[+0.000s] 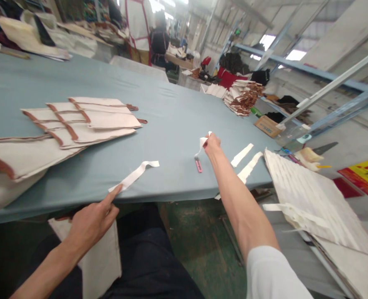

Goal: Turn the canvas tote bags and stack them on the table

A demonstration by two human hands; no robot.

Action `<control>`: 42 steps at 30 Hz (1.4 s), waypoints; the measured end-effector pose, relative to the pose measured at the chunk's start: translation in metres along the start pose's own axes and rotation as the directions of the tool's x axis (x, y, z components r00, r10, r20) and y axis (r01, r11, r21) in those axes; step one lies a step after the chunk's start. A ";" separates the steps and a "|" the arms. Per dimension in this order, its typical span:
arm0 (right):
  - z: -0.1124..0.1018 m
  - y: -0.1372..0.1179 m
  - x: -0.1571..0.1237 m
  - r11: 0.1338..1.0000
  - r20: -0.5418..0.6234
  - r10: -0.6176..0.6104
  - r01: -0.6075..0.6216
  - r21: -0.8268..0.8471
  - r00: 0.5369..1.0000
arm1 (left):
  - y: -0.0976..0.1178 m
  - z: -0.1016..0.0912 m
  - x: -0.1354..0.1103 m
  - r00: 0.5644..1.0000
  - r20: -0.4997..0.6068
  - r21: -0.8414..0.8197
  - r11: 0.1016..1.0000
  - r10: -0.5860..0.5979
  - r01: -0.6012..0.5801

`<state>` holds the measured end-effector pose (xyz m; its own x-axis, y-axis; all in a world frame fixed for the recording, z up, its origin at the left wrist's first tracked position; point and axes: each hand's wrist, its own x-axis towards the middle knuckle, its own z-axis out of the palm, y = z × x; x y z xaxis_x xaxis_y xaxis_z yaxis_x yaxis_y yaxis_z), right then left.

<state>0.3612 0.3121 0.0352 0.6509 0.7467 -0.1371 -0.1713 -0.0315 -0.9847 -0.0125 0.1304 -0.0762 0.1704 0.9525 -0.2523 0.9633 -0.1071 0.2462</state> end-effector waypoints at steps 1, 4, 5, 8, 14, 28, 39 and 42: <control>-0.003 -0.006 -0.005 0.999 0.027 -0.001 0.002 -0.039 1.000 | -0.002 0.001 0.001 1.000 -0.016 -0.034 0.999 0.002 -0.003; -0.009 -0.014 -0.040 0.987 0.189 0.011 0.020 -0.162 0.982 | -0.008 0.005 0.004 0.997 -0.068 -0.180 0.982 0.043 -0.055; -0.011 -0.013 -0.059 0.979 0.263 0.013 0.040 -0.197 0.965 | -0.010 0.005 0.005 0.994 -0.086 -0.238 0.968 0.066 -0.085; -0.012 0.001 -0.128 0.954 0.494 0.042 0.113 -0.279 0.869 | -0.016 0.006 0.006 0.982 -0.159 -0.396 0.906 0.097 -0.153; -0.010 0.040 -0.256 0.919 0.758 0.067 0.255 -0.300 0.649 | -0.028 0.004 -0.036 0.952 -0.301 -0.616 0.774 -0.061 -0.146; -0.019 0.059 -0.355 0.861 0.940 0.033 0.468 -0.198 0.339 | 0.002 -0.036 -0.172 0.929 -0.045 -0.974 0.222 -0.368 0.041; -0.029 0.058 -0.356 0.931 0.935 0.259 0.195 -0.308 0.240 | -0.009 -0.025 -0.165 0.982 -0.033 -0.952 0.306 -0.185 0.026; -0.040 0.065 -0.345 0.908 0.895 0.418 -0.032 -0.418 0.153 | -0.016 -0.031 -0.164 0.963 0.003 -0.967 0.244 -0.269 0.071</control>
<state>0.1553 0.0260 0.0146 -0.6343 0.6960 -0.3365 0.1328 -0.3308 -0.9343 -0.0625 -0.0153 -0.0098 -0.0940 0.9455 -0.3117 0.0463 0.3169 0.9473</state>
